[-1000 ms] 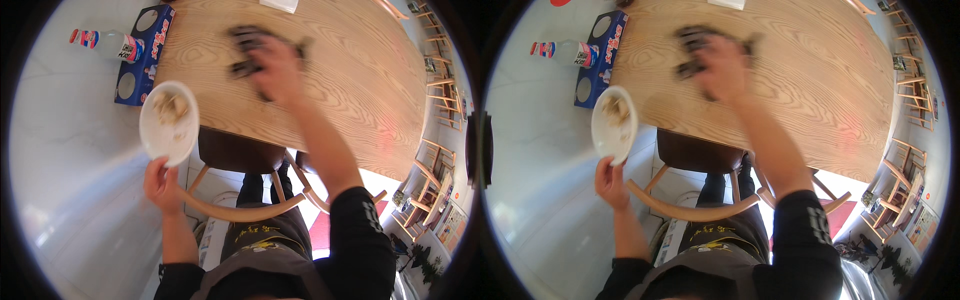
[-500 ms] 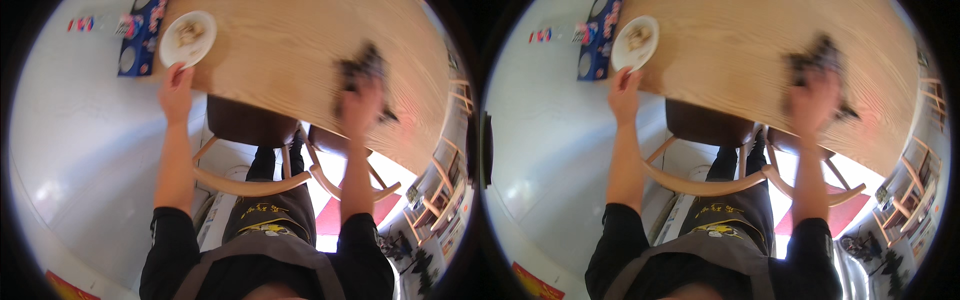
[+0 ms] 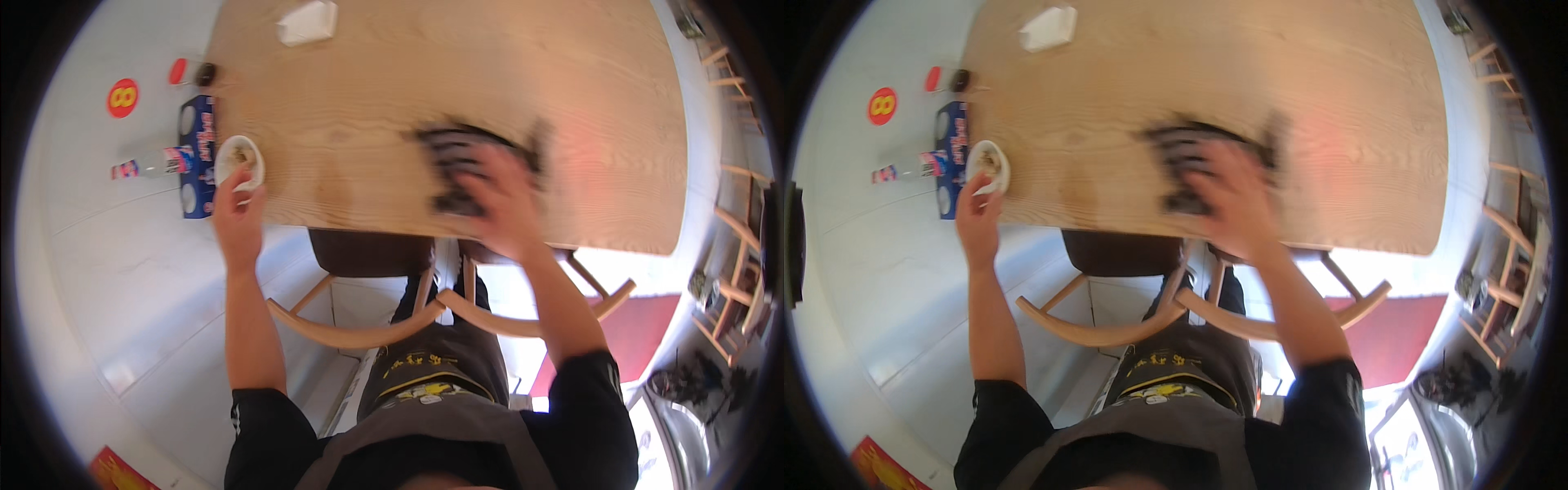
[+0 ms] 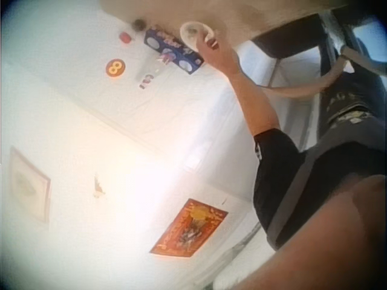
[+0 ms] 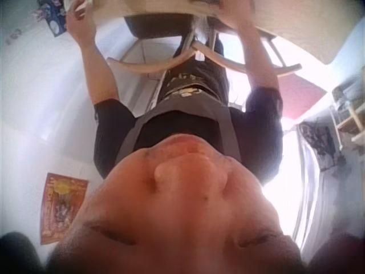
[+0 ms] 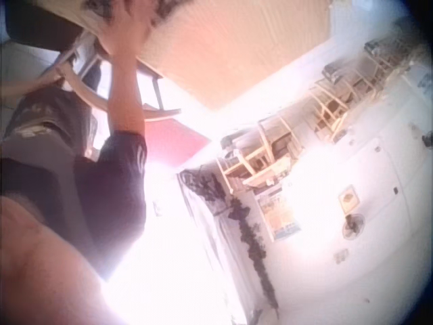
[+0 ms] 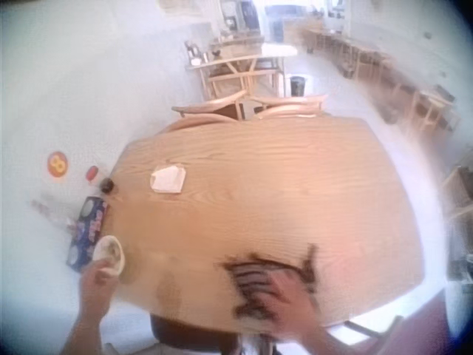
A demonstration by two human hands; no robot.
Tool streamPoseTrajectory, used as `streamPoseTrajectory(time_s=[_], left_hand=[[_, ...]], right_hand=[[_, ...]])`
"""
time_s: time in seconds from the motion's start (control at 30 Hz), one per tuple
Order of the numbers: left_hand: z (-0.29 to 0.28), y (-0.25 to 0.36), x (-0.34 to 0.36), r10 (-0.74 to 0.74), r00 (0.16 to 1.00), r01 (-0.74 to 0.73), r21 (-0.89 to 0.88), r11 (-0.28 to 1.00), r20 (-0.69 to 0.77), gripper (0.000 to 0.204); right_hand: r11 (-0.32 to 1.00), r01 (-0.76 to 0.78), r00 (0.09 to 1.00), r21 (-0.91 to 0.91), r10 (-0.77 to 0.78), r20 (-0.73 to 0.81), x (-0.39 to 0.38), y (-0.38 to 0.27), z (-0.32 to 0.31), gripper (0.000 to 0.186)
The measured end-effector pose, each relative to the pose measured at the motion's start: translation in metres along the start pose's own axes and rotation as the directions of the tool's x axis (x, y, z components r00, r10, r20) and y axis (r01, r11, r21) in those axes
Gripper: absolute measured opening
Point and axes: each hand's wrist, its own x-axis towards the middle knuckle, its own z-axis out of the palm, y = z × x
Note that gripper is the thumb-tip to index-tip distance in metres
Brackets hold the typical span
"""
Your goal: The person wipes chair seats and table surfaces with a cloth, then sweeps the tiled floor with a broom and dustpan, collecting debris into a trash bin. The person also wipes a table near the entrance and removes leftover food from a plate.
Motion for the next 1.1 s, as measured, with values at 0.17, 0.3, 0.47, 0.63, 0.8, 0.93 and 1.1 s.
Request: streamPoseTrajectory(time_s=[0.17, 0.3, 0.47, 0.63, 0.8, 0.93, 1.1], left_hand=[[0.064, 0.049, 0.055, 0.176, 0.965, -0.197, 0.09, 0.976, 0.195, 0.041], [0.111, 0.061, 0.13, 0.43, 0.879, -0.47, 0.233, 0.851, 0.206, 0.05], [0.147, 0.026, 0.225, 0.64, 0.725, -0.625, 0.634, 0.455, 0.255, 0.044], [0.142, 0.007, 0.273, 0.584, 0.755, -0.631, 0.575, 0.52, 0.299, 0.01], [0.055, 0.006, 0.295, 0.545, 0.827, -0.479, 0.335, 0.811, -0.135, 0.008], [-0.055, -0.016, 0.267, 0.378, 0.901, -0.362, 0.113, 0.925, -0.212, 0.014], [-0.112, -0.074, 0.231, 0.416, 0.9, -0.37, 0.281, 0.886, -0.127, 0.01]], right_hand=[[0.834, -0.497, 0.82, -0.24, 0.36, -0.446, -0.101, 0.145, -0.107, 0.054], [0.621, -0.689, 0.673, -0.375, 0.356, -0.648, -0.105, 0.198, -0.115, 0.047], [0.675, -0.666, 0.68, -0.316, 0.377, -0.629, -0.1, 0.171, -0.082, 0.049], [0.863, -0.457, 0.858, -0.216, 0.363, -0.365, -0.005, 0.04, -0.018, 0.06], [0.989, 0.01, 1.0, -0.145, -0.008, 0.012, 0.163, -0.035, 0.052, 0.055], [0.941, 0.333, 0.923, 0.062, -0.339, 0.184, 0.3, -0.08, 0.119, 0.05], [0.813, 0.573, 0.778, 0.105, -0.58, 0.241, 0.421, -0.139, 0.228, 0.046]])
